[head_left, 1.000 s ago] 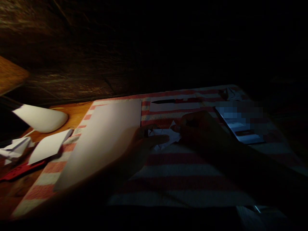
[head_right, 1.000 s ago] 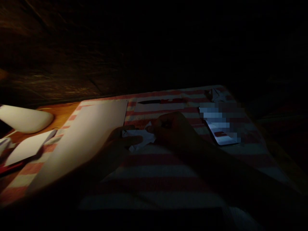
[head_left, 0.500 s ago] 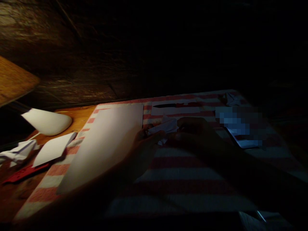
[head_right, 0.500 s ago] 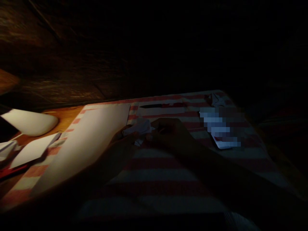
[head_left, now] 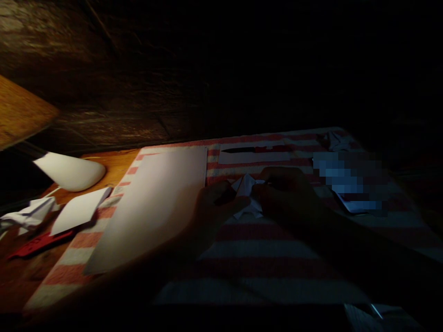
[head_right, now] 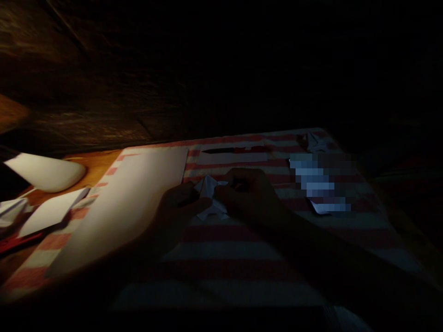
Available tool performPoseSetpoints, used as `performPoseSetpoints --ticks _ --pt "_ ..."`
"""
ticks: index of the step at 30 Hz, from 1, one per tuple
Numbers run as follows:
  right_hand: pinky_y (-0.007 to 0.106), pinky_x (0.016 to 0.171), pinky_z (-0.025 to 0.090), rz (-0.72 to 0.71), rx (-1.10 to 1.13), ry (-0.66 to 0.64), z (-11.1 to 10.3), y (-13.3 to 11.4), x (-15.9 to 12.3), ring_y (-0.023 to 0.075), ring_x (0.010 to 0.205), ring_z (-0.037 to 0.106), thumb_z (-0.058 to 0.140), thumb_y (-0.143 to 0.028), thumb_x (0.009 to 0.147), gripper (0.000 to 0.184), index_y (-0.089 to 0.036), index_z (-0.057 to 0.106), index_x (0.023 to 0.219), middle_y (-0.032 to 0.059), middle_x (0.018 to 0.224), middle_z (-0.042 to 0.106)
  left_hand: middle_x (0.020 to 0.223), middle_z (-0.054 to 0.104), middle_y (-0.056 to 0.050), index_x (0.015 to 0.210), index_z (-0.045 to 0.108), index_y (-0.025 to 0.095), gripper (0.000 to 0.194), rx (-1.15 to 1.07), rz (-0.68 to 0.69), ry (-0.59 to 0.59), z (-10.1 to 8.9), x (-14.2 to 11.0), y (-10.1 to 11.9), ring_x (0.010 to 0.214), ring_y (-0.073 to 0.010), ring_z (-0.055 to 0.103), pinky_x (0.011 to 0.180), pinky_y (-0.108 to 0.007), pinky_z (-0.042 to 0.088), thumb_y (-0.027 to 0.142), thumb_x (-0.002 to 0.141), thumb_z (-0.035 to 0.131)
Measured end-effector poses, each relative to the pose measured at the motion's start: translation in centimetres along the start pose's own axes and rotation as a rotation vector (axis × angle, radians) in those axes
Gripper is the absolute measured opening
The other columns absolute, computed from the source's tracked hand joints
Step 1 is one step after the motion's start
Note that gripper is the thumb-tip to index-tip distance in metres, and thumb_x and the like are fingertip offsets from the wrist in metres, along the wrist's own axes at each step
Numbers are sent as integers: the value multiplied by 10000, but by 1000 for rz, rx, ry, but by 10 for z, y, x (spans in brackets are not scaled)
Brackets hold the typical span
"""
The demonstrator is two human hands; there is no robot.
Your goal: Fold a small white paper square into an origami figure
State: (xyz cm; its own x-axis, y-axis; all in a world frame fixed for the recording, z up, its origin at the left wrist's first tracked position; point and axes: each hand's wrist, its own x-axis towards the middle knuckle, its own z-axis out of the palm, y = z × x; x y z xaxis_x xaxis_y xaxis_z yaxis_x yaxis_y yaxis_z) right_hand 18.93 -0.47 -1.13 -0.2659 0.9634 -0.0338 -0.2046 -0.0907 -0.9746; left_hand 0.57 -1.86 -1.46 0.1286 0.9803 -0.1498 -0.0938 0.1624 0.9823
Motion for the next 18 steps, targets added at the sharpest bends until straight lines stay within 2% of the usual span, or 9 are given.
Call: performPoseSetpoints --ticks 3,7,12,15,18 --pt "207 458 335 19 -9 12 2 -2 -2 85 501 491 813 -276 776 191 -163 673 713 -30 579 580 694 693 -13 777 722 140 203 12 -65 -8 -1 1 -1 611 -115 599 530 -209 446 267 676 844" --pt "215 483 371 42 65 -42 2 -1 -1 91 530 527 832 -304 776 194 -157 709 747 -15 617 615 676 700 -27 733 720 133 209 41 -125 -45 -2 4 -1 589 -120 603 519 -216 444 284 657 842" --pt "239 518 418 67 187 -59 0 0 2 103 551 567 850 -235 756 193 -157 699 668 -4 634 638 695 701 -11 786 742 140 237 56 -117 -131 0 3 3 587 -108 588 525 -208 431 290 640 853" --pt "272 567 459 57 203 -65 -1 0 2 123 590 590 842 -224 768 178 -163 707 668 0 656 638 648 671 -6 720 733 130 217 123 -149 -121 1 1 6 557 -97 547 504 -202 387 295 643 850" --pt "276 571 453 41 203 -72 0 0 1 123 592 578 849 -221 757 190 -168 698 657 -8 654 623 645 675 -17 716 746 125 221 110 -176 -118 0 -2 8 559 -103 549 504 -204 378 304 647 855"
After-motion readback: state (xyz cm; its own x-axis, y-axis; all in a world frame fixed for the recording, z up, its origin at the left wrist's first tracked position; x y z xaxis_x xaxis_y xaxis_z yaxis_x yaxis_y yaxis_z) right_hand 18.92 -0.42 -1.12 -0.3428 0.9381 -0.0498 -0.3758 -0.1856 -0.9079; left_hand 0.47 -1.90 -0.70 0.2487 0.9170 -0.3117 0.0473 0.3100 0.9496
